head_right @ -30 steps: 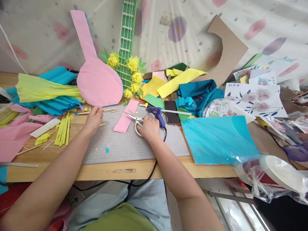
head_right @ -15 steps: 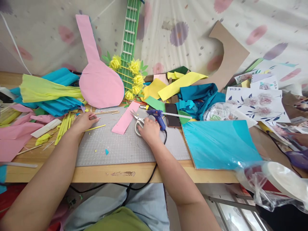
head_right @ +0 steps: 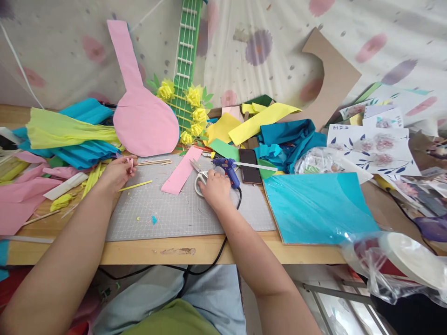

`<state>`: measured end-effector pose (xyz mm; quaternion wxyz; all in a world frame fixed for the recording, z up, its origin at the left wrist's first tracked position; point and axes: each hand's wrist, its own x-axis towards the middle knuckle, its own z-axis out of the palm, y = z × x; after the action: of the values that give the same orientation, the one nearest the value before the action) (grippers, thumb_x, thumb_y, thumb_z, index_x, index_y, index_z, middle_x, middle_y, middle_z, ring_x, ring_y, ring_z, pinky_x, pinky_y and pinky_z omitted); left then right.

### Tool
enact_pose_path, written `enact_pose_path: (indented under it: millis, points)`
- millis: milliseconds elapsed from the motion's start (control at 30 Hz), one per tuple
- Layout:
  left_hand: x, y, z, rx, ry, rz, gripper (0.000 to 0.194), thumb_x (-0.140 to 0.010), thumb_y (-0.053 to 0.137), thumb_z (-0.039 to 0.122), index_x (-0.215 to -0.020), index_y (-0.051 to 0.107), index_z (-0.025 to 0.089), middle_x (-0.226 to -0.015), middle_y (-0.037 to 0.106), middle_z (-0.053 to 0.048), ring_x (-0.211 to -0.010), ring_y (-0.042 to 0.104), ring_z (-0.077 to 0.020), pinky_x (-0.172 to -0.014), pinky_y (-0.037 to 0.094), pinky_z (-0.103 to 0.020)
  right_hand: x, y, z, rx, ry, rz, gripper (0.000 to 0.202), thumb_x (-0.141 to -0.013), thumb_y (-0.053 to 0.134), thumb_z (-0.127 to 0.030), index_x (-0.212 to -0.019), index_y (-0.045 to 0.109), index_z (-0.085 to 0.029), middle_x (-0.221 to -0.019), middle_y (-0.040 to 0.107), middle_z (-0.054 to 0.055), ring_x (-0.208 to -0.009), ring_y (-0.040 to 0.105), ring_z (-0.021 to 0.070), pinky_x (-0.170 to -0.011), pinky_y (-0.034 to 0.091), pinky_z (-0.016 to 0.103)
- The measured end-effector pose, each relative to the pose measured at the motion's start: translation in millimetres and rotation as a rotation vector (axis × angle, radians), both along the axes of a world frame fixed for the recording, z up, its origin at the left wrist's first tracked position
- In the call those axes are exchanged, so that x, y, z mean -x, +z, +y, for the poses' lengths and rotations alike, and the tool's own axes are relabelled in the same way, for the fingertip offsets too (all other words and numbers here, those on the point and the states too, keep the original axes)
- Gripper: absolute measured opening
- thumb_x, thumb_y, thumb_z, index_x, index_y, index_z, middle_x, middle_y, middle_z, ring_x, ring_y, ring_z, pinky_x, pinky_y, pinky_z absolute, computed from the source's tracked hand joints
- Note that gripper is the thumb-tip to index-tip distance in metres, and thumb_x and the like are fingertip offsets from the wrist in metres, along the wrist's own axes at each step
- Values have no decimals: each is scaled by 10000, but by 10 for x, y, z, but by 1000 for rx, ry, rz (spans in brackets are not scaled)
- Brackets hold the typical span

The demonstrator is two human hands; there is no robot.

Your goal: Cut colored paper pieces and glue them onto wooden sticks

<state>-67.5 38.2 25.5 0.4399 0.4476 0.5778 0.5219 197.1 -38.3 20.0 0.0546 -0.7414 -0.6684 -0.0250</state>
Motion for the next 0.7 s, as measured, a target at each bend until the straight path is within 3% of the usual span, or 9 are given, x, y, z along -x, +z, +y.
enact_pose_path:
  millis: [133,300,400,533,700]
  points:
    - [-66,124,-112,149,-130,-266,202,-653,521,-22,-788,539,128,-807,610,-48,-664,589,-105,-655,491,-281,1,-16,5,-17,5,-17,391,-807,438,-473,-1012,505,-146,-976,600,129,-924,557,256,-783,372,346]
    - [-142,108,-146,132,-268,-272,105,-707,565,117,-811,560,128,-838,621,-59,-838,619,-167,-740,499,-317,5,-11,4,-15,9,-27,395,-807,442,-471,-1022,508,-146,-986,595,135,-931,550,255,-794,363,350]
    - [-221,3,-117,-7,-263,-101,80,-735,546,203,-774,491,160,-810,627,-41,-873,613,-172,-783,476,-344,4,-12,6,-10,11,-25,398,-802,451,-469,-1026,510,-145,-997,595,136,-937,548,256,-800,360,350]
    - [-277,-148,-68,-258,-295,244,83,-756,486,186,-757,404,197,-822,635,-30,-957,590,-159,-854,416,-330,-3,-18,14,-13,18,-21,396,-800,453,-470,-1021,508,-146,-997,601,129,-935,551,257,-799,361,354]
    - [-185,-288,-10,-213,-392,462,77,-752,486,239,-786,423,211,-896,661,-54,-915,601,-170,-823,409,-332,-9,-7,17,16,25,-35,399,-808,438,-472,-1024,502,-143,-1003,594,138,-949,545,249,-807,355,353]
